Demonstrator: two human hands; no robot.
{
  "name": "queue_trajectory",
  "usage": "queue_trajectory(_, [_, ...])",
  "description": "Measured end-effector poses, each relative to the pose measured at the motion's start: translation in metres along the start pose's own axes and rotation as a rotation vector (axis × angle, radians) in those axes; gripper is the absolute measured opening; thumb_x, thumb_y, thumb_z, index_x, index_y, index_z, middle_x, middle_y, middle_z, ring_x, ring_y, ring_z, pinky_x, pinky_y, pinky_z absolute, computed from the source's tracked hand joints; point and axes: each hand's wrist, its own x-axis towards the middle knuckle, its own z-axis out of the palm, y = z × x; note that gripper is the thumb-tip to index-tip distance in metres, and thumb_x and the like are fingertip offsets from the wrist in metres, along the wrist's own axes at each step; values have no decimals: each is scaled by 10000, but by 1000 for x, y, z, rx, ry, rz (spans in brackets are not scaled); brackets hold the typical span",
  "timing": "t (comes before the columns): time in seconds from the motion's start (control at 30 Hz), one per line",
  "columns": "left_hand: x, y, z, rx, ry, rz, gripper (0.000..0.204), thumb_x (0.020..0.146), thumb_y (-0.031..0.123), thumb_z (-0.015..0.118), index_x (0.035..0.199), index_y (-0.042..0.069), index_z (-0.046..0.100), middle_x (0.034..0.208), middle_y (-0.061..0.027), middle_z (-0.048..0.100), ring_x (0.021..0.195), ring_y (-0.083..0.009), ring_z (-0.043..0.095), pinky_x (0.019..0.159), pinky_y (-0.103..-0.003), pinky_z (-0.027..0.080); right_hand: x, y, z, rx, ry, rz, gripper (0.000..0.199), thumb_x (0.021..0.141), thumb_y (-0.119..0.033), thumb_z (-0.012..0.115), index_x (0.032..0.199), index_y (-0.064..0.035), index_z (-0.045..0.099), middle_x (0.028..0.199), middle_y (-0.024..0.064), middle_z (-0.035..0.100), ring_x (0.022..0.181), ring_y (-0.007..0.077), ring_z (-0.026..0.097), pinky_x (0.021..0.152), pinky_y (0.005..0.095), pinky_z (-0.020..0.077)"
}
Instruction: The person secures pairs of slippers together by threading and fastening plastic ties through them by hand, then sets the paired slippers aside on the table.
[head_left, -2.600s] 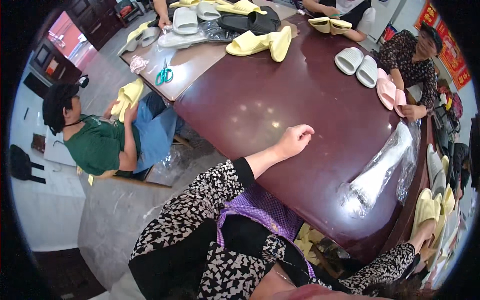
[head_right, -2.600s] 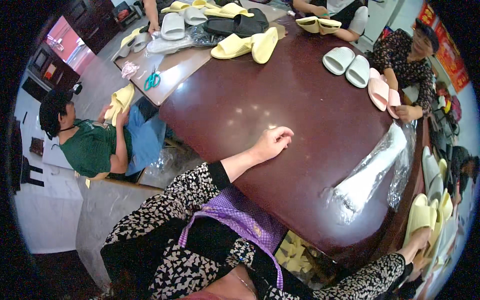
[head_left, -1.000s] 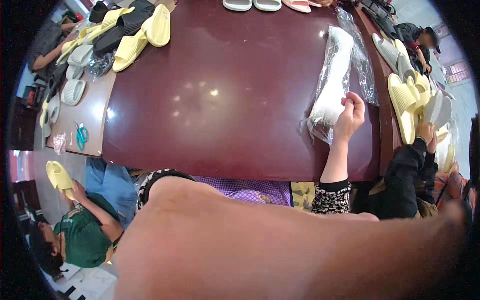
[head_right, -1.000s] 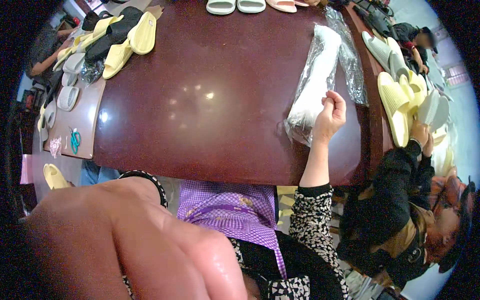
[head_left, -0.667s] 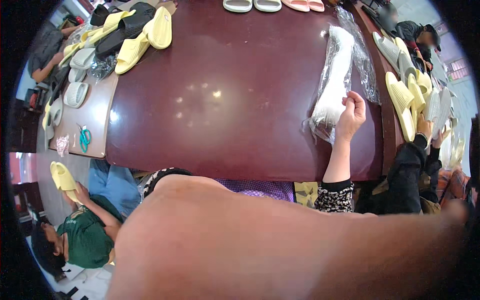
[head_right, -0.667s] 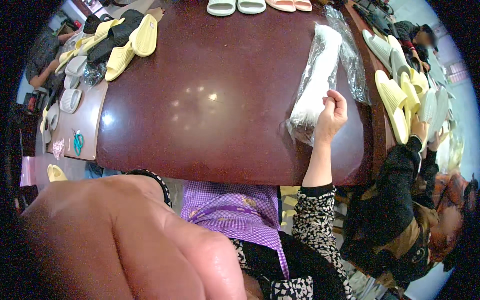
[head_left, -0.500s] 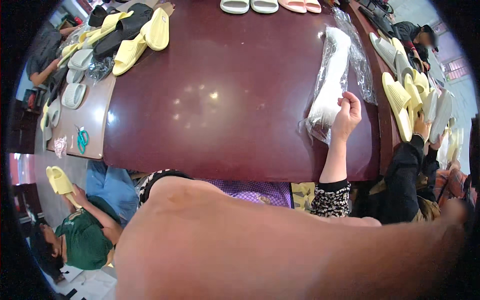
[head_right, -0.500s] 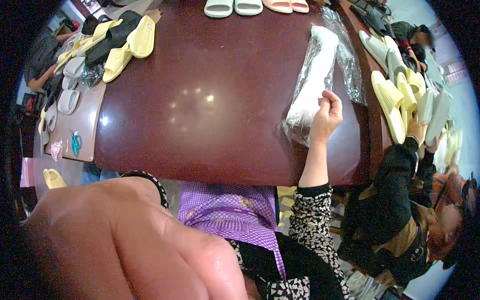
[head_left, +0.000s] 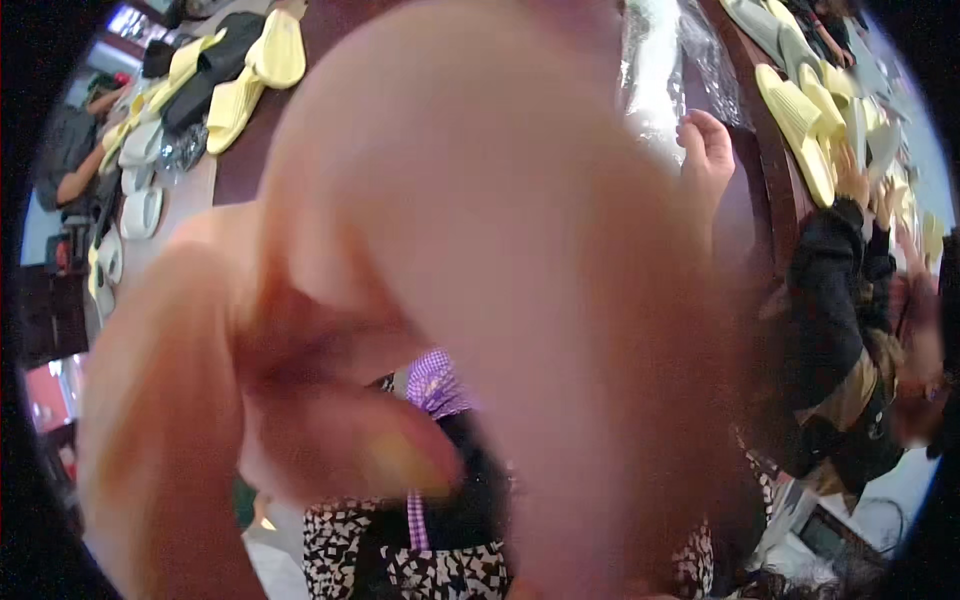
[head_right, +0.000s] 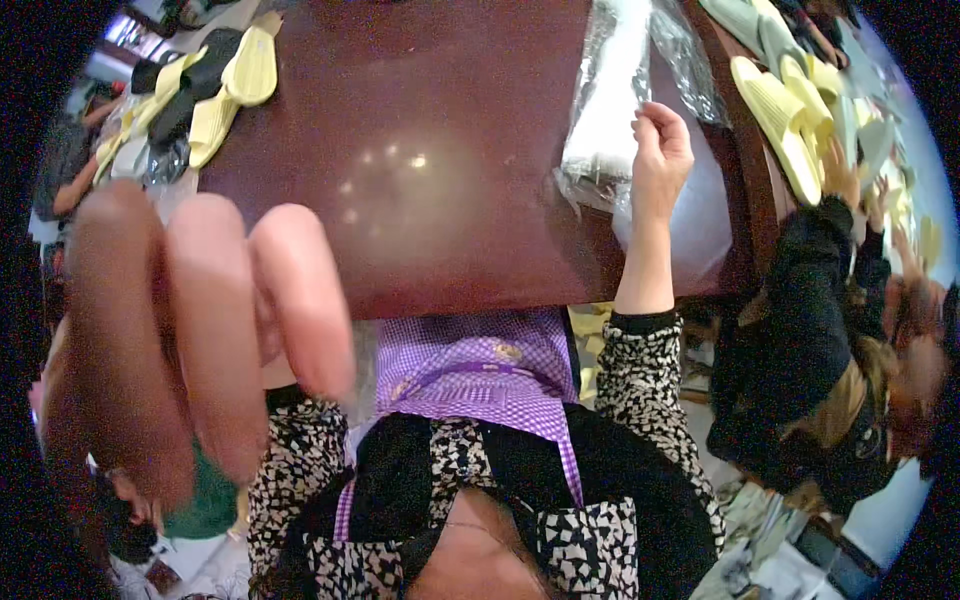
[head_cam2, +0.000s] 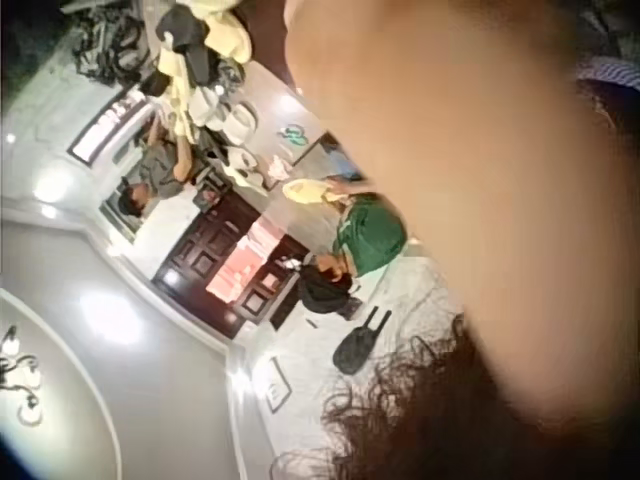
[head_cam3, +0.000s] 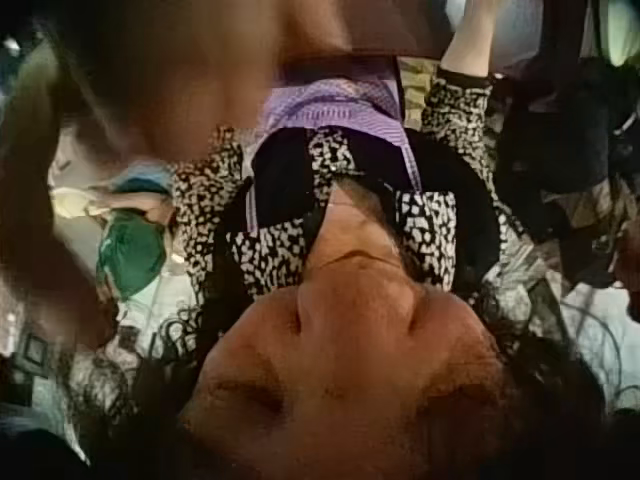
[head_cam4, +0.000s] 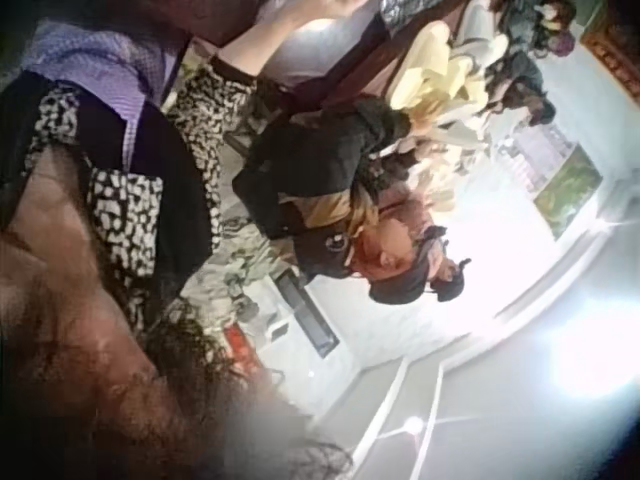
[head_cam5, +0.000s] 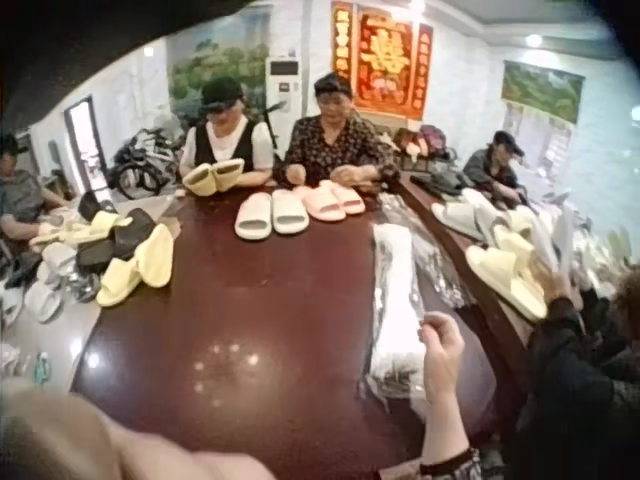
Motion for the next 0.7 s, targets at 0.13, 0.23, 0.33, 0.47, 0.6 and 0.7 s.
queue_trajectory(0.13, [18,-10,-7,-23,-99,-36,166,845,193,588,690,137,593,844,-34,497,753,-176,527,746,-387,429,-13,12,-25,-249,-120,-27,100,830,-73,592,901,-17,634,827,44,623,795,135,576,712,261,452])
queue_trajectory(0.23, [-6,-22,-11,201,60,-87,69,869,136,527,847,139,592,839,-65,490,731,-187,517,722,-401,447,-31,16,-32,-479,-216,-55,91,810,-105,623,852,-28,646,793,52,629,791,164,584,732,288,441])
queue_trajectory(0.33, [-30,-58,-16,348,198,-83,106,837,13,494,888,31,585,879,-125,520,749,-198,537,702,-381,471,-42,29,-31,-663,-265,-147,95,785,-131,642,787,-36,648,761,71,625,766,207,583,747,323,421])
queue_trajectory(0.47, [-42,-100,2,496,404,-447,166,796,-82,543,928,-22,622,861,-98,566,795,-150,570,719,-246,463,-48,34,-28,-847,-252,-296,113,760,-158,655,730,-52,632,733,77,605,731,243,570,744,349,389])
queue_trajectory(0.6, [-52,-144,14,547,375,-634,197,824,-96,501,973,-27,609,888,-66,573,801,-121,571,697,-220,453,-45,42,-26,-846,-198,-362,128,748,-157,651,684,-57,601,704,65,590,715,244,563,734,360,371])
queue_trajectory(0.7, [-55,-167,16,699,300,-603,193,816,-76,519,976,-16,607,911,-78,579,820,-159,580,711,-246,458,-46,35,-31,-831,-180,-353,117,735,-130,639,665,-55,583,702,72,587,717,246,563,728,368,372])
